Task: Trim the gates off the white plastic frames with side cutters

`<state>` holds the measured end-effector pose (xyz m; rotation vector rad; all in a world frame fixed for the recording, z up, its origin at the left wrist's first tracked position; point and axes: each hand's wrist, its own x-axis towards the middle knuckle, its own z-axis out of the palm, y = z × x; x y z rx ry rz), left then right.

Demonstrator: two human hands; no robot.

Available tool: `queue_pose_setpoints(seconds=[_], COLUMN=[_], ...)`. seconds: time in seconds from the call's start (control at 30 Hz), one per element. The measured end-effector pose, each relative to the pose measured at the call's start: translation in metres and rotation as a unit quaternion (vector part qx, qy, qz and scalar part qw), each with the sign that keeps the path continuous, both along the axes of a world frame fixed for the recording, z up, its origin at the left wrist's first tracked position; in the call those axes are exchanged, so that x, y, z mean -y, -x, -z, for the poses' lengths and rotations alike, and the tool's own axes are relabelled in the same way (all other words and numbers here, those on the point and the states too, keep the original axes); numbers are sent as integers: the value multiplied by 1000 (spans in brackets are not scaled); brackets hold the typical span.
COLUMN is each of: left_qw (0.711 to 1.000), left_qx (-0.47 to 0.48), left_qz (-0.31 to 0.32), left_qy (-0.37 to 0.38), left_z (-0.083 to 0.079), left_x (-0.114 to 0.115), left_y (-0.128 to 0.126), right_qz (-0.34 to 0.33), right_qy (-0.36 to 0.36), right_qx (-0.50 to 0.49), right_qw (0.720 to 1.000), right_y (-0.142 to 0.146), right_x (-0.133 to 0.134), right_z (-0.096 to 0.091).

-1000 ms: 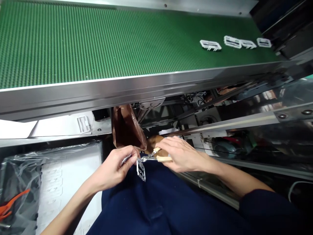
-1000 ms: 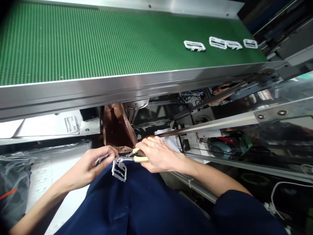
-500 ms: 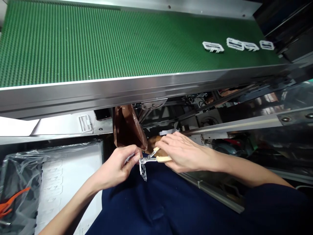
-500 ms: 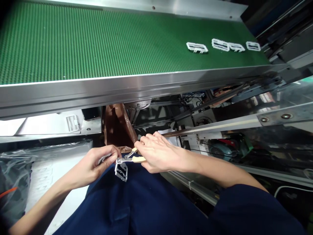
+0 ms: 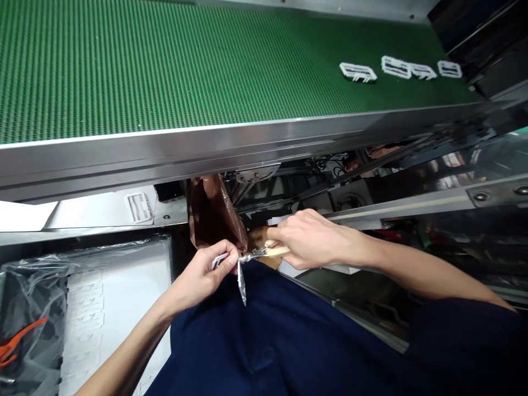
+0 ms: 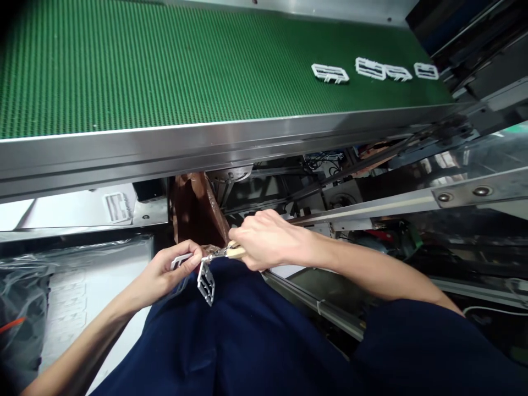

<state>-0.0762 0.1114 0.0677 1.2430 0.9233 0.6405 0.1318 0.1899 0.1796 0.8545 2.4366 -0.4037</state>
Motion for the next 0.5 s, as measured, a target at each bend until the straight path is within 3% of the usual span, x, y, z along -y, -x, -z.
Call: queue_pose_setpoints(seconds=[0.23, 0.37, 0.5], left_qw=[984, 959, 917], left_qx=[119, 181, 252], left_qz=[-35, -95, -131], left_qy=[132, 198, 280], left_z=[25, 34, 35], left_x=[14, 12, 9], left_y=[-10, -10, -8], right_qz=[206, 201, 162], right_qy=[-3, 10, -27], right_qx=[1, -81, -137], right_qw=[979, 976, 977], right_y=[-34, -34, -28], right_x=[1, 12, 18], right_z=[23, 38, 49])
